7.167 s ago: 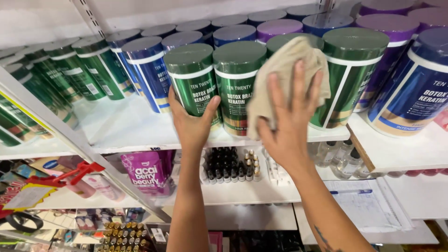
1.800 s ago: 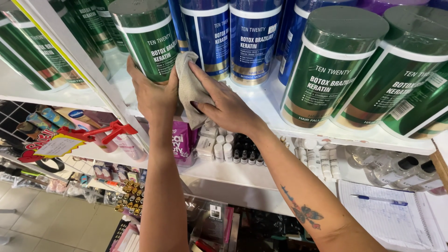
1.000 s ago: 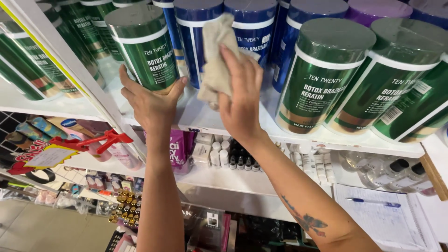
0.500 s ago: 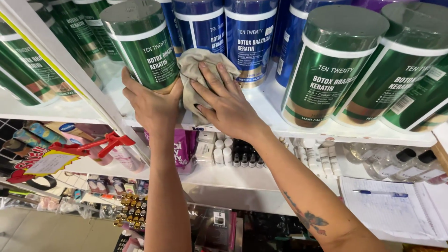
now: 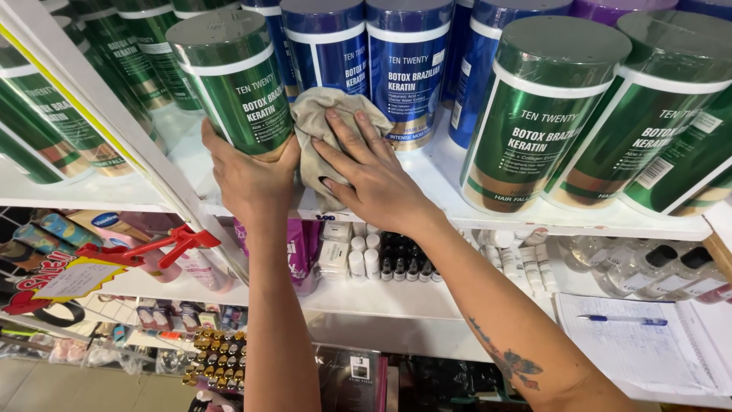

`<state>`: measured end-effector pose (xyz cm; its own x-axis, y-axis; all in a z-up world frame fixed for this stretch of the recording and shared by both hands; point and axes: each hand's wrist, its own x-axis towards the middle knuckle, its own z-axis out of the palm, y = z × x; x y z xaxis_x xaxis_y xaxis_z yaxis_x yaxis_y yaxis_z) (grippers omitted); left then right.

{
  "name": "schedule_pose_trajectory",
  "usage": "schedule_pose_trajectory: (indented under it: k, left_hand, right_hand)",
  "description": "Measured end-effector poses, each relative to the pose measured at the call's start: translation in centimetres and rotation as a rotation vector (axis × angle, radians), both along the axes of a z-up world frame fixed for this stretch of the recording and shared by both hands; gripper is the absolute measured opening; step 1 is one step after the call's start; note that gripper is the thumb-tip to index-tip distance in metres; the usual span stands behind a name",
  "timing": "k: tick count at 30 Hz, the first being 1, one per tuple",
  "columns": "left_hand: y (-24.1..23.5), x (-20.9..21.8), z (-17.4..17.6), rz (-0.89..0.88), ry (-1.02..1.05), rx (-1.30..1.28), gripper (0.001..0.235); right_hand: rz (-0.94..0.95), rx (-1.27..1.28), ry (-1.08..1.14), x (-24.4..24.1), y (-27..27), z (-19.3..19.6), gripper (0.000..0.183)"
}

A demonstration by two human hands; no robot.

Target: Wiping down hair product containers on store shelves.

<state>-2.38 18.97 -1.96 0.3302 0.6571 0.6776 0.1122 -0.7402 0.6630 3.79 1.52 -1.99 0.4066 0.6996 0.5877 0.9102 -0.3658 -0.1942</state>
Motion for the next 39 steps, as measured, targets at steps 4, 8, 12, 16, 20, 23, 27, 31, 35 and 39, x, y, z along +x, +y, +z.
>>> schedule_pose_trajectory:
  k: [4, 8, 12, 16, 20, 23, 27, 31, 35, 39]
  left_hand:
    - [0.06, 0.01, -0.12, -0.003, -0.011, 0.019, 0.112]
    - [-0.09, -0.12, -0.06, 0.001, 0.010, 0.008, 0.113]
    - [-0.12, -0.10, 0.23, 0.012, 0.032, -0.021, 0.115]
    - [-0.09, -0.08, 0.10, 0.018, 0.030, -0.024, 0.118]
    - [-0.15, -0.20, 0.25, 0.014, 0.036, -0.025, 0.119]
    - [-0.16, -0.16, 0.25, 0.015, 0.042, -0.029, 0.118]
    - [-0.06, -0.04, 0.17, 0.024, 0.040, -0.023, 0.118]
    - [0.03, -0.05, 0.09, 0.023, 0.046, -0.025, 0.118]
    - [-0.01, -0.02, 0.21, 0.016, 0.043, -0.020, 0.116]
    - [-0.09, -0.10, 0.24, 0.012, 0.043, -0.023, 0.115]
  right_hand:
    - [-0.001, -0.008, 0.012, 0.03, 0.03, 0.09, 0.061]
    - [-0.007, -0.034, 0.020, 0.12, 0.04, 0.04, 0.061]
    - [-0.007, -0.045, 0.017, 0.08, 0.07, 0.24, 0.061]
    - [0.002, -0.036, 0.012, 0.15, -0.03, 0.05, 0.060]
    - [0.015, -0.019, 0.011, 0.08, -0.07, 0.16, 0.060]
    - [0.014, -0.016, 0.013, 0.07, -0.11, 0.12, 0.060]
    - [0.014, -0.015, 0.007, 0.16, -0.13, 0.04, 0.060]
    - [0.010, -0.020, 0.018, 0.08, -0.06, 0.17, 0.061]
    - [-0.003, -0.030, 0.032, 0.07, -0.01, 0.26, 0.061]
    - [-0.012, -0.042, 0.046, 0.03, -0.02, 0.28, 0.061]
